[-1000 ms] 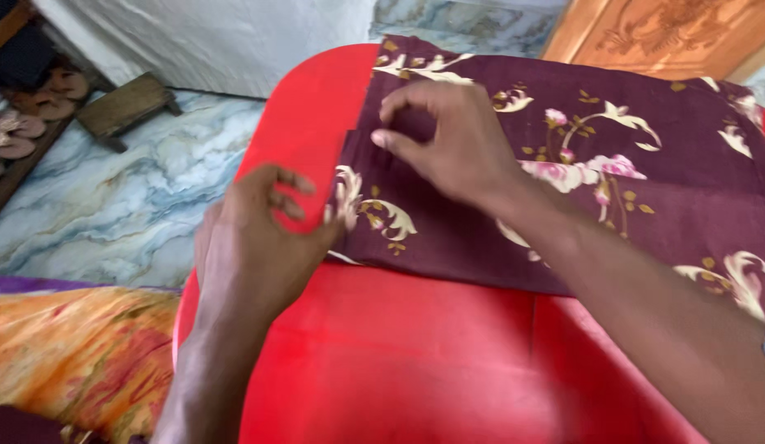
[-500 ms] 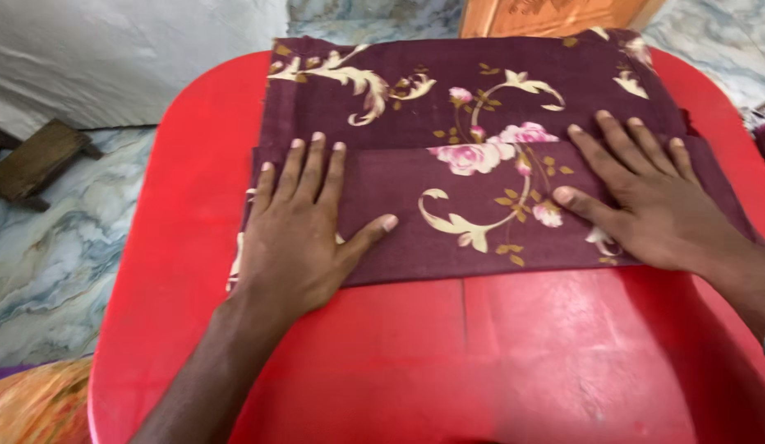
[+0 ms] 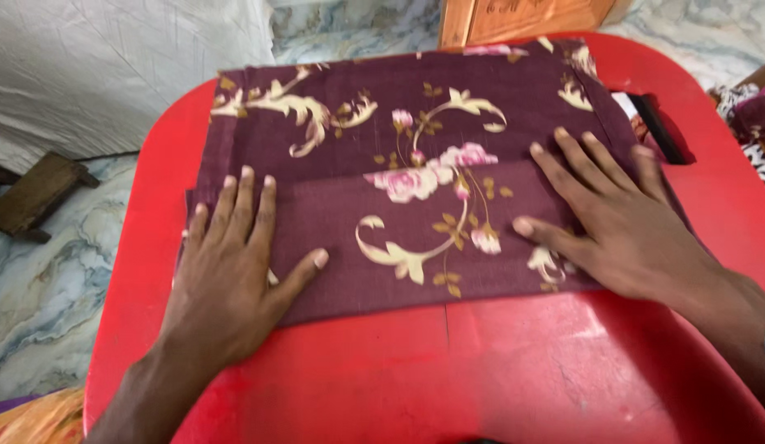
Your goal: The person folds multiple pieces of patterned fabric on a red table, smoothing and aligning edges before stacking them on a nearby bed. The person handles each piece one at a time, unfolding, folding, and placing the finished items in a growing stack.
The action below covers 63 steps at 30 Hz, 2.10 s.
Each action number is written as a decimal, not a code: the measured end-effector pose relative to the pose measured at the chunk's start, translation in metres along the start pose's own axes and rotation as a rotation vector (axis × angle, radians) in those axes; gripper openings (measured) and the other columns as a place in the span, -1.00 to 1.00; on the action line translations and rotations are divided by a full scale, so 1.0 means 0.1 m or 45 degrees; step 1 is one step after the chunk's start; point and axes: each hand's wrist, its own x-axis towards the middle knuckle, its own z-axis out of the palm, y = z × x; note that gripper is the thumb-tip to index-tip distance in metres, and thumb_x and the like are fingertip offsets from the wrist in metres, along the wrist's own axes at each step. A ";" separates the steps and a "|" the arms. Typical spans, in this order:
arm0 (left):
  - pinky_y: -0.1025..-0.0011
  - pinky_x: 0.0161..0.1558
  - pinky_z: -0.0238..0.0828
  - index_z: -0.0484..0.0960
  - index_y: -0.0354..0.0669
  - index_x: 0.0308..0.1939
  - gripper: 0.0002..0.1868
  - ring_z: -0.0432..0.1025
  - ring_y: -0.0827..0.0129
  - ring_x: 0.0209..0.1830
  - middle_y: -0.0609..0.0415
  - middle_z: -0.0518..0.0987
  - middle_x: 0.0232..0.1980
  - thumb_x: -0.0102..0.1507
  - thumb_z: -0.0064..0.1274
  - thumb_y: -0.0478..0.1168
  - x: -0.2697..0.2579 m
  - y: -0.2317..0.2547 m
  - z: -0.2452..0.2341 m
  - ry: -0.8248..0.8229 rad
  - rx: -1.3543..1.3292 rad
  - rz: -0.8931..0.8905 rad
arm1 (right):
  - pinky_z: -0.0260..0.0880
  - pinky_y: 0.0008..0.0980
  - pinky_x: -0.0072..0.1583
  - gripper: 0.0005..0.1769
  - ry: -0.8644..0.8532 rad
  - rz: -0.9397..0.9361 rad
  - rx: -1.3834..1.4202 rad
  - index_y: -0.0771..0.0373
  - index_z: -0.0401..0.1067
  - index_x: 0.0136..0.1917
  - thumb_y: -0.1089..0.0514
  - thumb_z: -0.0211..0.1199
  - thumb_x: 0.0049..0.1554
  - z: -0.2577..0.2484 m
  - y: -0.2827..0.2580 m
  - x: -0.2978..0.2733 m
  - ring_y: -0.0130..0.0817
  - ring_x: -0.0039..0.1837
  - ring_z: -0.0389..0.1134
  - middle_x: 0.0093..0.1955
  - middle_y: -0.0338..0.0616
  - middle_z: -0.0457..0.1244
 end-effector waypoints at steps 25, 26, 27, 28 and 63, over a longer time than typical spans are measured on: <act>0.03 0.40 0.16 0.39 -0.02 0.49 -0.13 0.20 0.01 0.55 -0.09 0.33 0.57 0.03 -0.12 -0.42 -0.50 -0.29 -0.28 -0.076 0.132 0.741 | -0.39 -0.06 0.59 -0.41 0.259 -0.843 -0.147 -0.08 0.01 0.64 -0.16 -0.33 0.40 -0.02 0.41 -0.53 -0.23 0.76 -0.34 0.76 -0.27 -0.20; 0.05 0.36 0.23 0.44 -0.02 0.47 -0.09 0.26 0.03 0.51 -0.09 0.39 0.55 -0.02 -0.15 -0.49 -0.51 -0.30 -0.31 -0.066 0.096 0.731 | -0.38 -0.06 0.60 -0.43 0.255 -0.857 -0.125 -0.09 0.06 0.62 -0.16 -0.33 0.40 0.00 0.46 -0.54 -0.24 0.75 -0.32 0.75 -0.26 -0.16; 0.18 0.32 0.36 0.52 0.14 0.42 -0.19 0.40 0.21 0.37 0.07 0.51 0.44 0.07 -0.10 -0.44 -0.50 -0.34 -0.37 -0.235 0.053 0.546 | -0.37 -0.06 0.60 -0.44 0.252 -0.866 -0.100 -0.11 0.12 0.60 -0.15 -0.32 0.40 0.03 0.52 -0.56 -0.26 0.75 -0.30 0.74 -0.26 -0.12; 0.31 0.27 0.48 0.61 0.30 0.37 -0.29 0.53 0.38 0.24 0.22 0.64 0.33 0.16 -0.05 -0.39 -0.47 -0.40 -0.44 -0.401 0.012 0.359 | -0.35 -0.03 0.58 -0.47 0.083 -0.809 0.157 -0.07 0.25 0.53 -0.15 -0.26 0.40 0.03 0.63 -0.57 -0.24 0.73 -0.24 0.68 -0.21 0.00; 0.25 -0.05 0.36 0.48 -0.37 0.09 -0.73 0.45 0.23 -0.10 -0.14 0.57 -0.09 0.52 -0.19 -0.19 1.22 -1.01 0.25 0.470 -0.913 -0.456 | 0.49 -0.50 0.07 -0.54 0.133 0.421 1.542 0.33 0.34 0.43 0.14 0.25 0.32 -0.32 1.67 1.51 -0.52 0.05 0.42 0.09 -0.12 0.37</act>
